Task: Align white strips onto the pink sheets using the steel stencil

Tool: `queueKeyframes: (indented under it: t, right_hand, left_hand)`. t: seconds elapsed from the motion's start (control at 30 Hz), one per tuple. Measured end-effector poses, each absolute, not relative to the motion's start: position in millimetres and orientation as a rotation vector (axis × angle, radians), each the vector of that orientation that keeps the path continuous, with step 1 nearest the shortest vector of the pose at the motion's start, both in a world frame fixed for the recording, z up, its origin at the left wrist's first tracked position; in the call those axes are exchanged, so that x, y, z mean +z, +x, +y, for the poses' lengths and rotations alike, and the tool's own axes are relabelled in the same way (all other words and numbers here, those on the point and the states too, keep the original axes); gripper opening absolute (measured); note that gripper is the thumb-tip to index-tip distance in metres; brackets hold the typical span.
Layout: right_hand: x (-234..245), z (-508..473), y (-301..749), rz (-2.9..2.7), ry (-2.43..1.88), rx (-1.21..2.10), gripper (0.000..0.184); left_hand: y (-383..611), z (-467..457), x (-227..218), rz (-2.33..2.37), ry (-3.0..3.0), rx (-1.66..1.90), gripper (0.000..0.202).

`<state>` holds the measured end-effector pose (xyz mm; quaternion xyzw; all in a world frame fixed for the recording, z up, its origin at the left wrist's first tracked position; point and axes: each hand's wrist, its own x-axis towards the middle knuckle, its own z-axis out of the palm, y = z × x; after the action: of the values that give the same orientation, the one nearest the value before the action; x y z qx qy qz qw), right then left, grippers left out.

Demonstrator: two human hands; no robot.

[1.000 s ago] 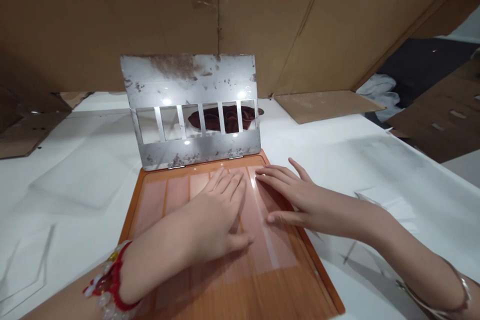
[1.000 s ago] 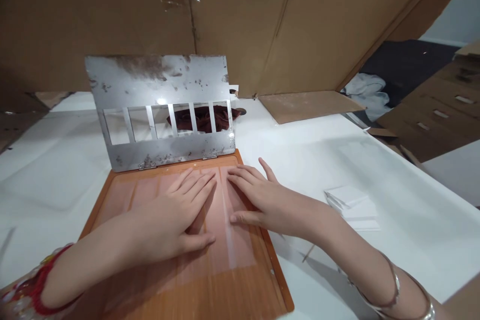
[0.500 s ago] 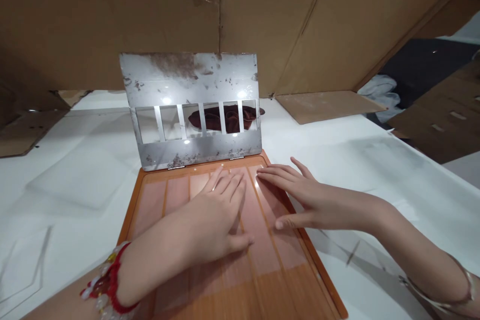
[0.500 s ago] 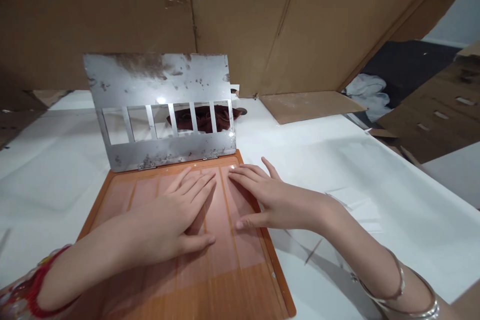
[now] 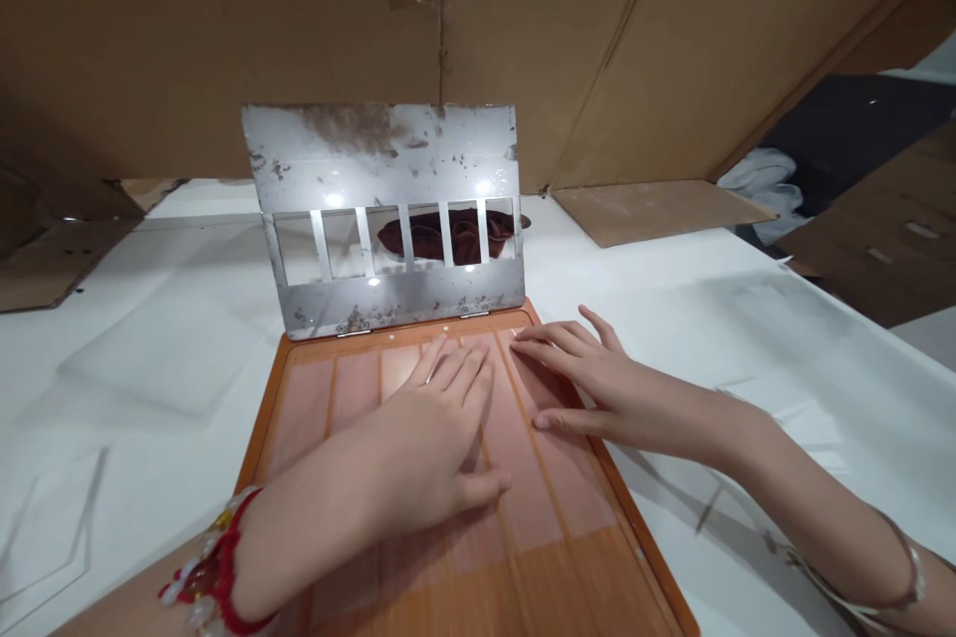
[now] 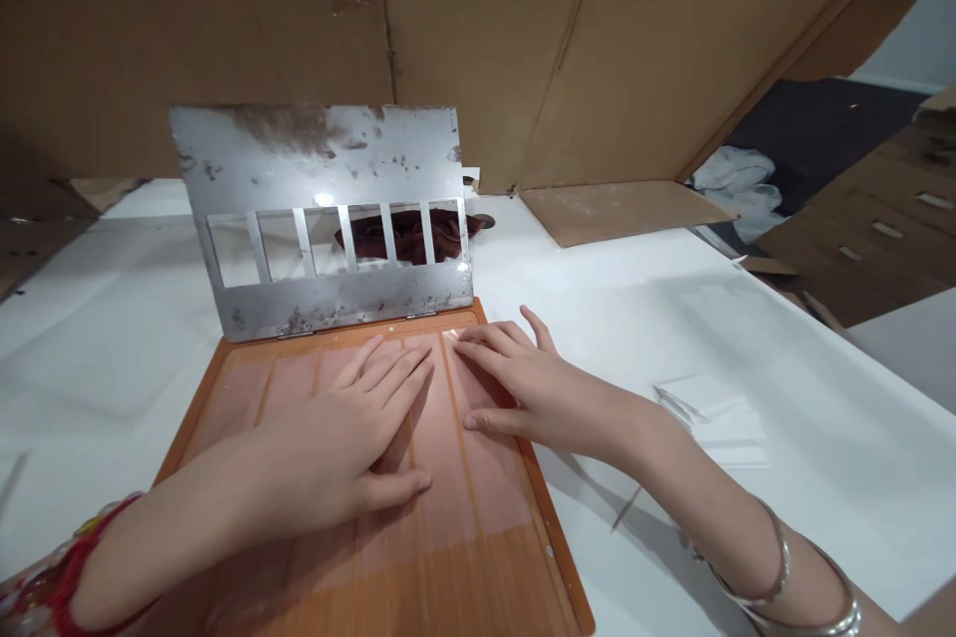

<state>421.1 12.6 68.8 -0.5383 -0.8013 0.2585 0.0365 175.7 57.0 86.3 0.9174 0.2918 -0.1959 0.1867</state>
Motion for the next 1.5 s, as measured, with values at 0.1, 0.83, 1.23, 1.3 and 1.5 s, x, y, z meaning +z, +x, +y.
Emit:
queueKeyframes:
  t: [0.1,0.83,1.23,1.3,1.5]
  right_hand:
    - [68.8,11.8,420.9,-2.467,-1.642,0.773,0.073]
    - [67.6,13.2,422.4,-2.442,-1.646,0.801,0.076]
    - [68.8,12.7,422.7,-2.434,-1.631,0.798,0.072]
    - [69.0,12.8,422.5,-2.427,-1.638,0.802,0.071]
    - [70.6,13.3,422.4,-2.397,-1.652,0.821,0.074]
  left_hand:
    - [176.6,56.1,87.1,0.814,2.579,-0.544,0.102]
    - [173.7,59.1,82.7,0.836,2.568,-0.462,0.103]
    - [173.3,59.5,87.7,0.785,2.57,-0.503,0.099]
    - [172.5,59.1,86.8,0.784,2.578,-0.501,0.099]
    - [170.7,61.0,84.0,0.77,2.588,-0.469,0.097]
